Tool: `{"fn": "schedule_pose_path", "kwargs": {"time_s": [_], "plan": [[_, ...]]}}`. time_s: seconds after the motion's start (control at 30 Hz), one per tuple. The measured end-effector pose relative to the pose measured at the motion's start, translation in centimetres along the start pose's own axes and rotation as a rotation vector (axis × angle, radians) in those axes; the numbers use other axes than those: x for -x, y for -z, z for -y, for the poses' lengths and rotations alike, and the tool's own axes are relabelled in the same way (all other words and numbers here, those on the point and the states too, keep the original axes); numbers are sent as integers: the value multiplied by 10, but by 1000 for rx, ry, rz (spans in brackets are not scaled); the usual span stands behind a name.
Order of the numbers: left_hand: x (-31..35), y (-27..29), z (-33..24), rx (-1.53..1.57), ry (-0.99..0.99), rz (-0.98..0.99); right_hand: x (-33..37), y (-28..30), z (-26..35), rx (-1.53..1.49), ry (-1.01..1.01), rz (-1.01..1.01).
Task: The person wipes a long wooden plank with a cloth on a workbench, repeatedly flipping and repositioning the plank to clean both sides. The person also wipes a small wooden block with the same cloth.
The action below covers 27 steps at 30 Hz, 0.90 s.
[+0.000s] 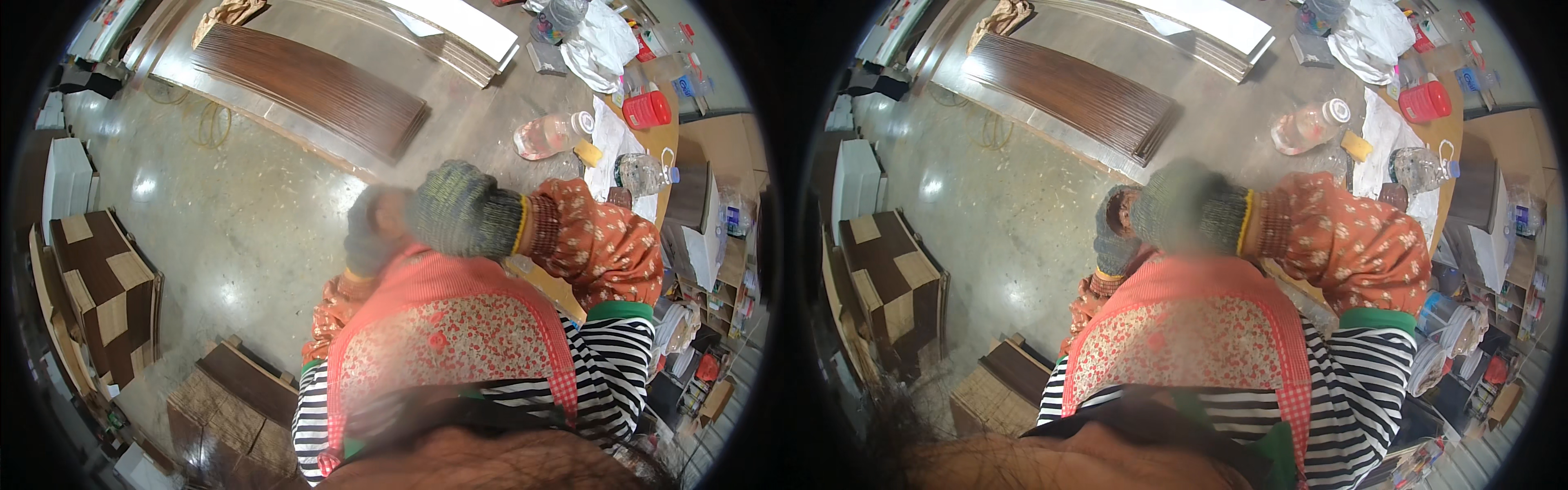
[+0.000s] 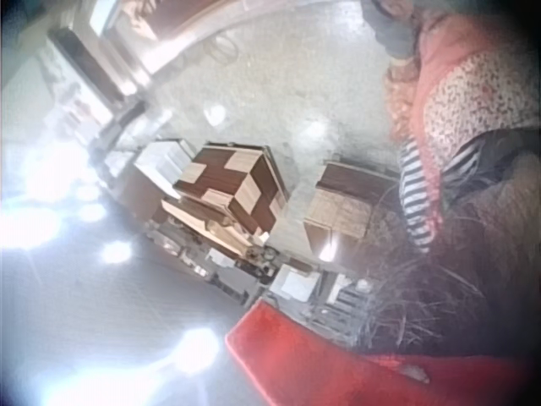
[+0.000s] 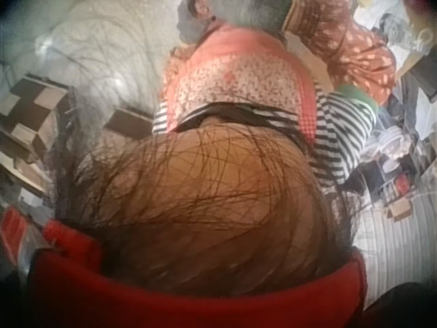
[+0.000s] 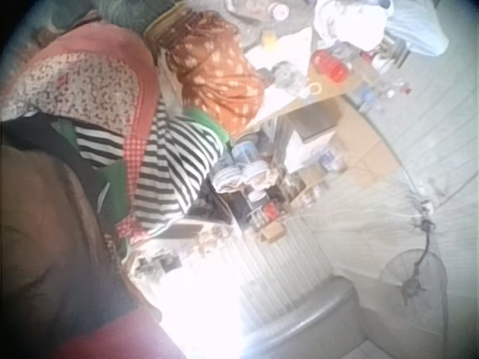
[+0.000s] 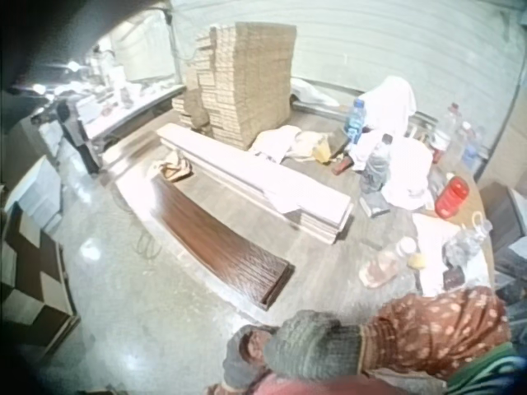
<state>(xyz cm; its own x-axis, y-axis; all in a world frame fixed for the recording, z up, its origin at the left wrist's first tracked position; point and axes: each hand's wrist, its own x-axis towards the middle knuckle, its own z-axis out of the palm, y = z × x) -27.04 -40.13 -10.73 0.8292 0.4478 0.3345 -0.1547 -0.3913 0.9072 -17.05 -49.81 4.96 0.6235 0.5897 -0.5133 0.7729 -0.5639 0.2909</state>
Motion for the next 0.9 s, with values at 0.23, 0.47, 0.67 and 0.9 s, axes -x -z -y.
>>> {"fn": "schedule_pose_path", "kwargs": {"time_s": [0.23,0.47,0.67,0.9], "plan": [[-6,3,0,-119,-173,69,-15,-25,13,131,-331,-394],[-11,2,-10,149,-10,116,4,-42,-4,958,-24,-927],[-15,3,-23,87,-47,50,-14,-48,11,298,46,-454],[-23,-5,-29,-158,-208,-187,2,-32,-32,1007,211,-1154]]}}
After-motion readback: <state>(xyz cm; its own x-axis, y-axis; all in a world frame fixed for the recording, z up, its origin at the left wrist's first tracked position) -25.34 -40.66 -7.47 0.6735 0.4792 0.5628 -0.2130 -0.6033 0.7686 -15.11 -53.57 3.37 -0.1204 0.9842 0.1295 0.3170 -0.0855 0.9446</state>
